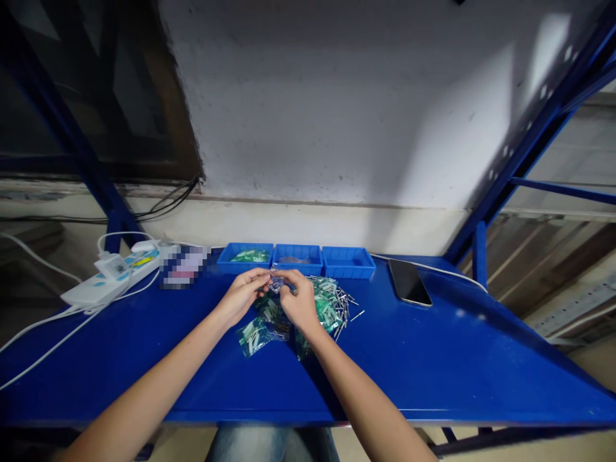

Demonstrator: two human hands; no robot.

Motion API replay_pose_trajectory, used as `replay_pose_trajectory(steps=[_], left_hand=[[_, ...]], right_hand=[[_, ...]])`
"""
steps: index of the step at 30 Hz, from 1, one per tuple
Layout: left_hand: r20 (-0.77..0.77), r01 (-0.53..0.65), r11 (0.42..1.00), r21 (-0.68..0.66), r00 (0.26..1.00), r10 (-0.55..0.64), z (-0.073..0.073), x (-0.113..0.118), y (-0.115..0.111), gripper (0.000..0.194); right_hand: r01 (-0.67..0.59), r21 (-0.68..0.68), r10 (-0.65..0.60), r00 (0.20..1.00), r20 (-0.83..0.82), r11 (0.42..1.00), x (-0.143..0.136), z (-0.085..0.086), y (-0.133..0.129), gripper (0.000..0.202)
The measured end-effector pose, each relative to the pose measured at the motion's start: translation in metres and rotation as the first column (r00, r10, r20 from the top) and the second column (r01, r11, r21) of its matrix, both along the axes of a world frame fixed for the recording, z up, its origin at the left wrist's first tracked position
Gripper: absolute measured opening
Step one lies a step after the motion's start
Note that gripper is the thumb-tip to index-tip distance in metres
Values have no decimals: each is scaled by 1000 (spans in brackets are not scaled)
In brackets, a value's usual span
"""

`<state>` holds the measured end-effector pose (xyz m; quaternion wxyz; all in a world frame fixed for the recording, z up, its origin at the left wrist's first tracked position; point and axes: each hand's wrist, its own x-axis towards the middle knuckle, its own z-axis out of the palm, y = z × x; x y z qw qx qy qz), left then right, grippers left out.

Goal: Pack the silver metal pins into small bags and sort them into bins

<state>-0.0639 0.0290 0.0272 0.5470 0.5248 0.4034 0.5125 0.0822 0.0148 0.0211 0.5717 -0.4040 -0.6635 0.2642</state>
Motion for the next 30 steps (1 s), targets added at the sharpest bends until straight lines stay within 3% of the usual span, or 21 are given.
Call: replay_pose_trajectory(steps=[5, 9, 13, 16, 19, 23, 26, 28, 30], left_hand=[[-38, -183, 961, 207, 980, 195, -5, 7, 1, 21], [-131, -257, 890, 377, 936, 326, -6, 7, 0, 17], [-359, -112, 763, 637, 833, 421, -2, 6, -6, 13], [-468, 32, 705, 709, 769, 436, -2, 8, -10, 19], [-527, 95, 779, 620, 786, 324, -4, 10, -8, 22], [-401, 129, 959, 254, 916, -16, -2, 5, -3, 24], [-124, 193, 981, -10, 973, -193, 0, 0, -1, 25], [-12, 208, 975, -82, 978, -210, 0, -1, 0, 33], [-24, 166, 983, -78, 985, -169, -1, -1, 0, 34]], right_hand=[[53, -85, -52, 999, 8, 995, 1, 7, -2, 21], [75, -190, -82, 996, -27, 979, 0, 13, -4, 32], [120, -274, -119, 993, 19, 954, 1, 12, 1, 41], [123, -257, -105, 991, 83, 959, 3, 5, 7, 32], [124, -171, -104, 987, 122, 977, 5, 1, 9, 24], [144, -58, -133, 978, 163, 988, 6, -1, 7, 26], [114, 38, -119, 978, 174, 993, 5, -2, 5, 32], [96, 92, -112, 975, 190, 991, 4, -2, 4, 36], [60, 131, -88, 972, 217, 990, 2, -1, 2, 38]])
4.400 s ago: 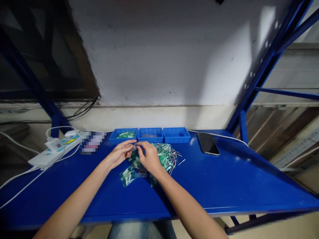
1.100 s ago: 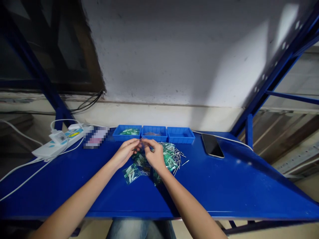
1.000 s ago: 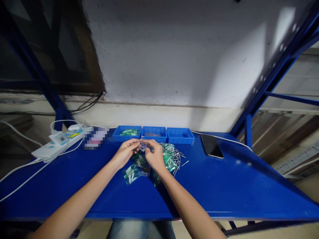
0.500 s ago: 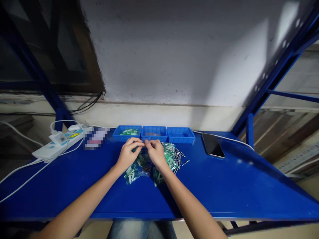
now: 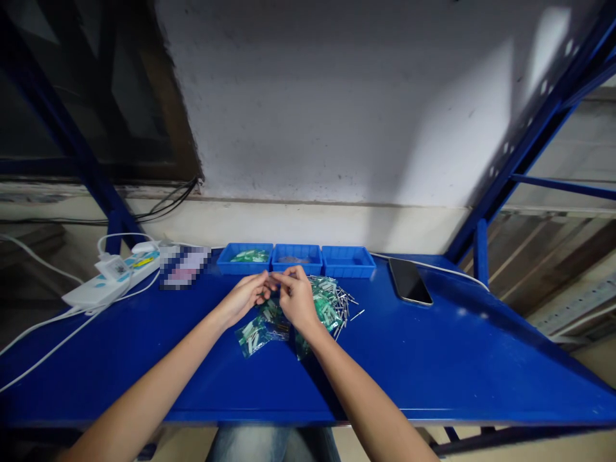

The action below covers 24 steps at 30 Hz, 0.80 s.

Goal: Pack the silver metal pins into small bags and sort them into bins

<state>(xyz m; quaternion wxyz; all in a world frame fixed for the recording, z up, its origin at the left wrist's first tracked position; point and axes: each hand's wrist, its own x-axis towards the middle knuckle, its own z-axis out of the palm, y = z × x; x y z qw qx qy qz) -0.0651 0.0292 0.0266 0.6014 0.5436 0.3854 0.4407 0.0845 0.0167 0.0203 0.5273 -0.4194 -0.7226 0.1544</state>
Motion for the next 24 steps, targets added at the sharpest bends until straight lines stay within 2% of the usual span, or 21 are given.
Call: replay_pose_trajectory(steps=[2, 3, 4, 5, 7, 8, 10, 12, 13, 14, 15, 18, 20, 22, 24], left_hand=[[-71, -99, 991, 92, 992, 105, 0, -2, 1, 30], [-108, -180, 968, 178, 974, 201, 2, -4, 2, 28], [-134, -276, 917, 289, 937, 324, 4, -7, 2, 27], [-136, -377, 829, 412, 875, 465, 8, -12, 3, 26], [-74, -519, 568, 639, 693, 717, 21, -25, 6, 24], [-19, -557, 434, 708, 599, 801, 29, -32, 8, 24], [71, -573, 228, 787, 451, 890, 45, -45, 13, 25], [111, -540, 106, 835, 354, 929, 57, -54, 22, 26], [94, -498, 86, 863, 325, 941, 60, -57, 27, 26], [43, -433, 101, 896, 310, 950, 60, -58, 32, 26], [-38, -352, 148, 924, 301, 953, 56, -58, 36, 25], [-347, -103, 392, 914, 302, 888, 29, -48, 41, 30], [-468, -14, 506, 862, 361, 807, 5, -37, 36, 34], [-562, 51, 607, 793, 445, 697, -15, -26, 27, 30], [-615, 84, 667, 740, 485, 621, -26, -17, 19, 27]], right_hand=[[-32, 22, 32, 999, 22, 999, 0, 3, -2, 39], [-37, 27, 37, 999, 14, 999, 0, 5, -3, 38], [-30, 31, 30, 1000, -9, 999, 1, 7, -3, 36], [-13, 33, 14, 999, -44, 999, 2, 9, -3, 32], [36, 35, -31, 992, -123, 999, 5, 12, -3, 19], [57, 34, -51, 987, -151, 998, 7, 14, -2, 13], [86, 30, -80, 983, -163, 996, 10, 16, -1, 7], [106, 22, -102, 985, -139, 994, 12, 17, -1, 8], [114, 22, -110, 986, -122, 993, 13, 18, -2, 9], [121, 26, -117, 987, -106, 992, 13, 18, -2, 9], [126, 34, -122, 988, -91, 991, 13, 18, -2, 9], [151, 63, -147, 987, -66, 987, 17, 18, -1, 9], [181, 67, -177, 982, -60, 981, 21, 18, 1, 9], [205, 64, -202, 978, -62, 977, 25, 18, 4, 9], [218, 58, -213, 974, -76, 974, 27, 18, 6, 8]])
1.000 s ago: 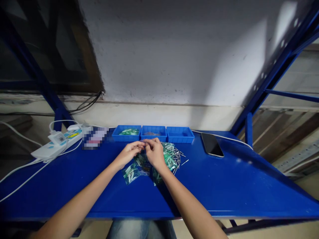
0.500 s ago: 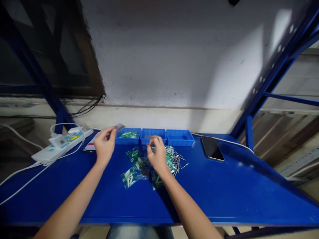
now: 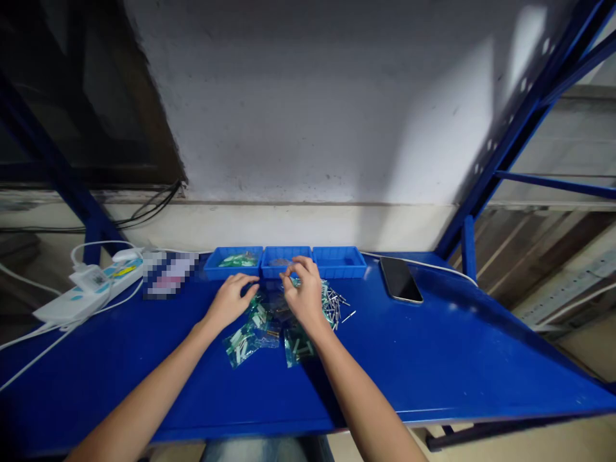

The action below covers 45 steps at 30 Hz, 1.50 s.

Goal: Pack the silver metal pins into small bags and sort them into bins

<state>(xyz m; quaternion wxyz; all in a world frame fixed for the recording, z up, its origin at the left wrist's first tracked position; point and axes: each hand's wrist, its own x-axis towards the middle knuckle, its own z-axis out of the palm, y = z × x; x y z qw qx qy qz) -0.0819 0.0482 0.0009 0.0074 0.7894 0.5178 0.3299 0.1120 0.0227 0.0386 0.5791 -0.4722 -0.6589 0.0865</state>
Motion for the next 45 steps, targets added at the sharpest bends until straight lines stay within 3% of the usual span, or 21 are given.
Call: replay_pose_trajectory(steps=[2, 4, 7, 10, 12, 14, 17, 21, 24, 26, 27, 29, 32, 34, 37, 40, 45], left_hand=[[3, 18, 1000, -22, 1000, -18, 0, 4, -2, 24], [14, -10, 1000, 22, 1000, 10, 9, 3, 4, 24], [34, -187, 978, 90, 982, 185, 33, -1, 32, 25], [-116, -347, 934, -82, 934, 337, 55, -2, 72, 28], [-231, -429, 856, -290, 899, 372, 61, 1, 94, 35], [-266, -477, 799, -367, 876, 401, 61, 4, 108, 35], [-245, -497, 787, -365, 867, 434, 53, 2, 114, 33], [-183, -508, 808, -297, 861, 474, 54, -5, 100, 33], [28, -449, 893, 17, 893, 448, 64, 6, 82, 30], [80, -306, 938, 163, 952, 297, 69, 24, 71, 28], [52, -209, 966, 152, 978, 203, 71, 34, 68, 27], [-43, 35, 999, -12, 998, -36, 69, 53, 62, 22], [-43, 233, 971, -56, 971, -236, 59, 66, 51, 20], [3, 309, 951, -27, 951, -310, 48, 61, 39, 23], [76, 289, 957, -20, 955, -287, 29, 40, 17, 24], [137, 227, 969, -98, 967, -213, 11, 21, -1, 24], [252, 207, 967, -149, 953, -165, 5, 17, -10, 25]], right_hand=[[1, -10, -1, 1000, -23, 1000, 1, -1, 2, 7], [2, -36, -4, 999, -52, 999, 0, -2, 3, 8], [-7, -100, -3, 995, -101, 995, -1, -6, 7, 8], [-18, -135, -2, 989, -148, 991, 3, -8, 10, 7], [-5, -140, -19, 986, -164, 990, 7, -7, 12, 7], [14, -137, -37, 985, -169, 990, 11, -5, 13, 7], [36, -133, -60, 982, -180, 990, 16, -3, 14, 7], [49, -139, -76, 978, -194, 989, 19, -2, 15, 6], [45, -120, -67, 981, -184, 992, 18, 1, 13, 6], [41, -100, -57, 986, -158, 994, 17, 2, 10, 6], [37, -97, -50, 990, -130, 995, 17, 1, 10, 6], [10, -114, -14, 999, -31, 993, 15, -1, 9, 5], [-49, -189, 79, 985, 155, 981, 14, -6, 11, 3], [-29, -217, 84, 966, 246, 976, 14, -11, 13, 8], [59, -213, 26, 927, 375, 975, 17, -18, 16, 16], [126, -237, 12, 864, 504, 963, 19, -26, 18, 17], [189, -247, -6, 806, 592, 950, 18, -32, 19, 15]])
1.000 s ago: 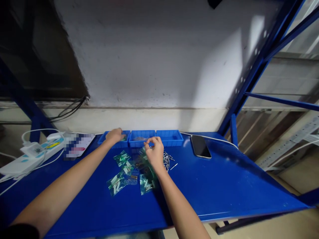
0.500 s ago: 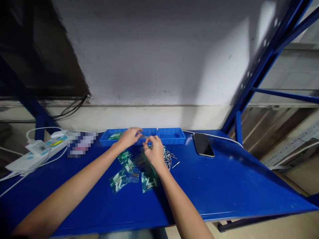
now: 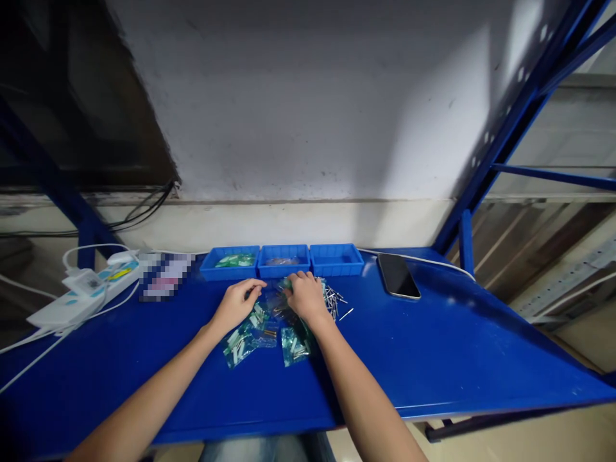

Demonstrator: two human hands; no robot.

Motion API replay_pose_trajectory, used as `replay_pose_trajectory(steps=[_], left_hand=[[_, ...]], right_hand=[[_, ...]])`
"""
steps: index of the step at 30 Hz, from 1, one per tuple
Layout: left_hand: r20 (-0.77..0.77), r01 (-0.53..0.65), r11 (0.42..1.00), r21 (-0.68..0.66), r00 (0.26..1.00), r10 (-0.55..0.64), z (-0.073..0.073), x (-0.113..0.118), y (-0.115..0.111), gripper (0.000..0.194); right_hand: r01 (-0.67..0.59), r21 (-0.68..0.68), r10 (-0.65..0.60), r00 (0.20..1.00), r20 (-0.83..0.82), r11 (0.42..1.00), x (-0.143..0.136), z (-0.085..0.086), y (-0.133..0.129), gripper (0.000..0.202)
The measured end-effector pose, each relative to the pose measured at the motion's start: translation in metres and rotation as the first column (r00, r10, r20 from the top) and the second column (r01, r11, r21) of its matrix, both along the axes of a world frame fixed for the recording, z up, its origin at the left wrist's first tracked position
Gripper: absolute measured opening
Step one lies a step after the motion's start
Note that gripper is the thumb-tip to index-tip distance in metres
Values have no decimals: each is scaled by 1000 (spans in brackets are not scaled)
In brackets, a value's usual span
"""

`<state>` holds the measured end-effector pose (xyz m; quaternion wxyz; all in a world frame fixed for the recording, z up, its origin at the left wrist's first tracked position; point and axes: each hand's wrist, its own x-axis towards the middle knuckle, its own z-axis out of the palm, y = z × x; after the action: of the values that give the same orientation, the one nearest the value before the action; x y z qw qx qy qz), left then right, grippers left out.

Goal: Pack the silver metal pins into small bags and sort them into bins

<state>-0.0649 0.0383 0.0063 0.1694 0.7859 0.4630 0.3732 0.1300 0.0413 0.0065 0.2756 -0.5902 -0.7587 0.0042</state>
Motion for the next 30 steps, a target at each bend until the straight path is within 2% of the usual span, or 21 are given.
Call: replay_pose_trajectory(steps=[4, 7, 8, 10, 12, 13, 16, 20, 22, 25, 27, 28, 30], left_hand=[[27, 45, 997, -62, 999, -43, 7, 9, -5, 27], [226, 78, 970, -232, 974, -25, 8, 13, -7, 37], [337, 112, 946, -305, 941, -3, 7, 14, -6, 43], [555, 214, 883, -418, 829, 62, 5, 13, -3, 52], [689, 302, 836, -458, 714, 120, 3, 11, 1, 49], [719, 327, 824, -463, 682, 134, 3, 10, 2, 45], [714, 292, 840, -457, 683, 151, 5, 6, 5, 38], [638, 12, 951, -309, 744, 198, 8, 2, 6, 35], [582, -111, 973, -200, 786, 209, 7, 1, 6, 33], [458, -215, 976, -26, 865, 203, 8, 3, 2, 27], [366, -234, 965, 116, 913, 177, 12, 5, -5, 23], [319, -219, 958, 188, 936, 151, 14, 7, -8, 21], [222, -156, 936, 315, 971, 87, 17, 9, -13, 20]], right_hand=[[-53, 51, 59, 992, -110, 997, 0, 6, 1, 17], [-116, 171, 153, 963, -221, 979, -4, 11, -1, 21], [-141, 208, 190, 952, -238, 968, -7, 12, -3, 21], [-204, 252, 265, 935, -237, 946, -14, 13, -9, 21], [-278, 246, 330, 921, -208, 929, -21, 14, -15, 23], [-308, 231, 354, 916, -191, 923, -24, 14, -17, 25], [-344, 189, 378, 907, -187, 920, -27, 15, -21, 29], [-259, 198, 308, 907, -286, 945, -23, 17, -17, 10], [-218, 215, 279, 906, -317, 952, -22, 19, -16, 6], [-193, 184, 256, 863, -435, 964, -26, 20, -18, 9], [-197, 95, 213, 761, -613, 976, -31, 22, -21, 12], [-209, 39, 173, 676, -716, 977, -34, 23, -23, 15], [-279, -54, 79, 444, -892, 959, -39, 25, -25, 16]])
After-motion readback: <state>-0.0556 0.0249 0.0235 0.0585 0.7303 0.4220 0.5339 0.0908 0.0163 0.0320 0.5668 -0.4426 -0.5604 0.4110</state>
